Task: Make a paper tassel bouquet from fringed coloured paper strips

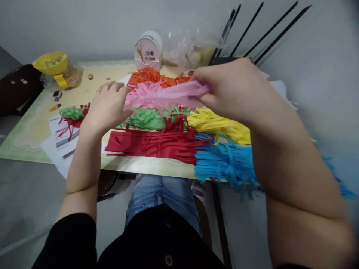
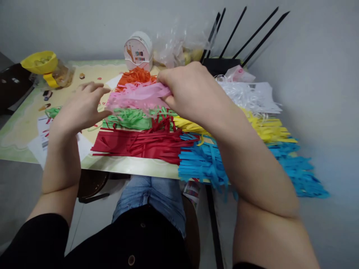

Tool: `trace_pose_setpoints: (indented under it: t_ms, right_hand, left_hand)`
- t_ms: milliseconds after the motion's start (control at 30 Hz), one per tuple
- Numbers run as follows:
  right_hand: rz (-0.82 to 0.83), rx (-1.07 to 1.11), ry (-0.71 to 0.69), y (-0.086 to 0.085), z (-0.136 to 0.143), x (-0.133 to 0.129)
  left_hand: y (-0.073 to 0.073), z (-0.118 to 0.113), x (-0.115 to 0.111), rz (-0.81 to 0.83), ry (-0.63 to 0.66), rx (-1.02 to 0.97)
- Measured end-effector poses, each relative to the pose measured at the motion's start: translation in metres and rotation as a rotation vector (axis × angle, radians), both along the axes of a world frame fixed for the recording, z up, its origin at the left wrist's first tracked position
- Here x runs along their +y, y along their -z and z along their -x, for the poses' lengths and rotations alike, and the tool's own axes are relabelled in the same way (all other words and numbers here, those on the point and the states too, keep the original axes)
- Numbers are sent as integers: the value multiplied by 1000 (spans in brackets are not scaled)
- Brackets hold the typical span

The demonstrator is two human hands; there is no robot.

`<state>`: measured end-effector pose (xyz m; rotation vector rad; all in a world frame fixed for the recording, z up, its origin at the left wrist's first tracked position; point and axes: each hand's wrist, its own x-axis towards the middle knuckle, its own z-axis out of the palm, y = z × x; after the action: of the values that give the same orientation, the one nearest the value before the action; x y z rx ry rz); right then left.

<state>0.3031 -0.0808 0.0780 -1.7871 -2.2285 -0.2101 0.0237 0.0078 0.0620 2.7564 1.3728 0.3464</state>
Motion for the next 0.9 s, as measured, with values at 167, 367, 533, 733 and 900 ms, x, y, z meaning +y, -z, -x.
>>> trace_pose_setpoints:
  t_ms: [167, 367, 533, 733, 900]
  right_hand:
    - [148, 82, -88, -14, -3, -2]
    - [298, 574, -234, -11, -32, -20]
    - [55, 662, -46, 17, -39, -24]
    - [-66, 922, -77, 52, -26, -17]
    - [-63, 1067, -152, 57, -17, -17]
  left_hand:
    - [-4, -39, -14, 93, 282, -134]
    - [30, -70, 1, 256, 258, -228]
    - [36, -58, 1, 326, 183, -386]
    - [47, -41, 0, 292, 195, -693]
    - [48, -27, -3, 378, 316, -830]
